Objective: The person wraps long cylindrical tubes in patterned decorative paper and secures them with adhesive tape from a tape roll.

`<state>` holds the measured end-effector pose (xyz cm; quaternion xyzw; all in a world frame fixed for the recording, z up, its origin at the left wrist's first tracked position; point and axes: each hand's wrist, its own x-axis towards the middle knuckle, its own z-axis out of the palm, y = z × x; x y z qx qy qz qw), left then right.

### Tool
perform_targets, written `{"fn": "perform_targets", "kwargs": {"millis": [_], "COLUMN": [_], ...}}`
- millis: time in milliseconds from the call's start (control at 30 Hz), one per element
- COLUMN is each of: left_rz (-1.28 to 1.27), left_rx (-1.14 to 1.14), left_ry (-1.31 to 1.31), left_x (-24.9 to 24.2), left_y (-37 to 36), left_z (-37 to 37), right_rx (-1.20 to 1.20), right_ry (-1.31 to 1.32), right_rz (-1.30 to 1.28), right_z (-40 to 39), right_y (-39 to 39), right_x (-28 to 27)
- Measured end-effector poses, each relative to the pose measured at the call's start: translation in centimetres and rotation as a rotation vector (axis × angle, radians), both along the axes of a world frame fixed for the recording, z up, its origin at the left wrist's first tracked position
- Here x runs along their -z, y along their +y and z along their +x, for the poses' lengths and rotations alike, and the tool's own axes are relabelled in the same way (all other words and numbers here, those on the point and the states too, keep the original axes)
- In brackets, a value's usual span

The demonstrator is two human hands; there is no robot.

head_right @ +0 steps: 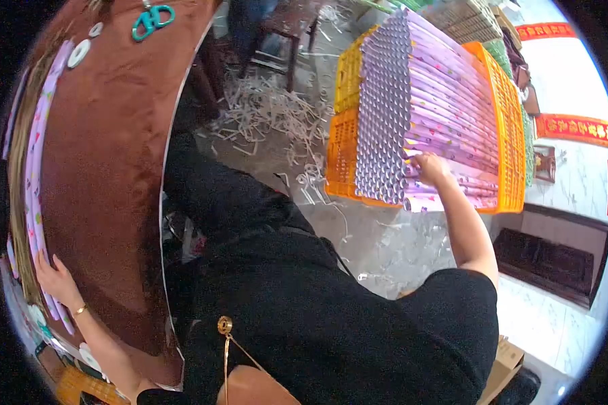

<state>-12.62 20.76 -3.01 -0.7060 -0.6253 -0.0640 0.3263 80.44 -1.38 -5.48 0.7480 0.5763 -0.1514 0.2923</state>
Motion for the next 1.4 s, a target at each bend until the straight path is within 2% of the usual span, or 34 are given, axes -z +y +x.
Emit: {"fn": "perform_targets", "kwargs": {"millis": [100, 133, 167, 233, 267, 300, 333, 400, 433, 567, 633, 700, 767, 800, 867, 900, 933, 1033, 1067, 1100, 1133, 1167, 1200, 1233, 1267, 1300, 1333, 1400], "left_rz": [-0.028, -0.021, -0.027, -0.007, 0.018, 0.013, 0.027, 0.051, 0.058, 0.063, 0.106, 0.082, 0.075, 0.081, 0.087, 0.097, 0.115, 0.163, 0.186, 0.225, 0.282, 0.345, 0.405, 0.396, 0.473, 0.548, 0.554, 0.649], "left_rx": [-0.01, -0.083, -0.039, -0.064, -0.051, -0.055, -0.05, -0.041, -0.037, -0.046, -0.033, -0.023, 0.004, 0.031, 0.073, 0.075, 0.104, 0.155, 0.154, 0.157, 0.158, 0.165, 0.162, 0.125, 0.091, 0.064, -0.004, -0.017], "left_ry": [-0.078, -0.084, -0.16, -0.256, -0.304, -0.352, -0.349, -0.362, -0.376, -0.464, -0.454, -0.491, -0.522, -0.532, -0.557, -0.548, -0.567, -0.609, -0.62, -0.623, -0.635, -0.641, -0.615, -0.612, -0.555, -0.496, -0.439, -0.378], "left_x": [-0.3, -0.6, -1.0, -1.7, -1.9, -2.4, -2.6, -2.7, -2.7, -3.4, -3.7, -4.0, -4.3, -4.8, -6.0, -6.8, -7.4, -9.2, -9.6, -10.1, -10.3, -10.5, -10.8, -11.0, -11.2, -11.4, -11.6, -10.6], "left_y": [-1.0, -1.4, -1.8, -2.1, -2.4, -2.8, -2.7, -2.8, -2.8, -4.2, -4.8, -5.4, -6.1, -6.5, -7.2, -7.6, -8.0, -9.7, -10.5, -11.4, -12.4, -13.5, -14.7, -16.2, -17.7, -19.2, -20.9, -23.3], "left_z": [0.9, 2.1, 2.9, 4.4, 5.0, 5.5, 5.8, 6.1, 6.1, 6.6, 7.1, 7.5, 8.3, 9.0, 10.6, 11.5, 12.3, 14.1, 14.6, 15.0, 15.2, 15.4, 15.6, 15.5, 15.6, 15.9, 15.9, 15.5], "right_rx": [-0.014, -0.039, -0.071, 0.051, 0.022, -0.109, -0.143, -0.212, -0.27, -0.13, -0.214, -0.358, -0.399, -0.435, -0.489, -0.439, -0.518, -0.972, -1.061, -1.294, -1.259, -1.208, -1.451, -1.697, -1.721, -1.846, -1.897, -2.002], "right_ry": [0.036, 0.061, 0.085, 0.206, 0.189, 0.246, 0.28, 0.189, 0.264, 0.299, 0.249, 0.249, 0.317, 0.244, 0.355, 0.399, 0.381, 0.577, 0.467, 0.608, 0.574, 0.478, 0.5, 0.664, 0.693, 0.657, 0.854, 1.038], "right_rz": [0.003, 0.021, 0.045, 0.158, 0.26, 0.332, 0.468, 0.397, 0.475, 0.585, 0.603, 0.733, 0.826, 0.862, 0.826, 0.905, 0.912, 0.986, 1.055, 1.098, 1.02, 0.916, 0.905, 0.966, 0.981, 0.992, 1.124, 0.973], "right_z": [0.7, 2.2, 3.6, 3.9, 0.8, 2.4, 1.6, 0.7, -1.1, -2.9, -3.7, -5.3, -8.1, -8.6, -18.2, -21.1, -24.8, -37.6, -42.3, -47.7, -52.4, -57.1, -61.0, -65.2, -68.7, -71.8, -75.4, -78.9], "right_y": [-0.4, -1.3, -1.7, -2.0, -0.8, -0.9, -0.3, 1.0, 2.2, 5.7, 8.8, 12.8, 18.1, 21.1, 25.9, 29.0, 31.2, 35.3, 35.8, 35.3, 34.4, 33.5, 32.9, 30.6, 27.3, 24.9, 22.6, 17.7], "right_x": [0.6, 1.5, 2.5, 2.6, 0.6, 2.2, 2.5, 1.8, 0.4, -0.8, -1.6, -3.2, -4.8, -4.7, -11.5, -13.0, -15.1, -22.6, -23.8, -26.0, -26.7, -26.8, -26.6, -25.7, -24.8, -23.6, -20.7, -17.0]}}
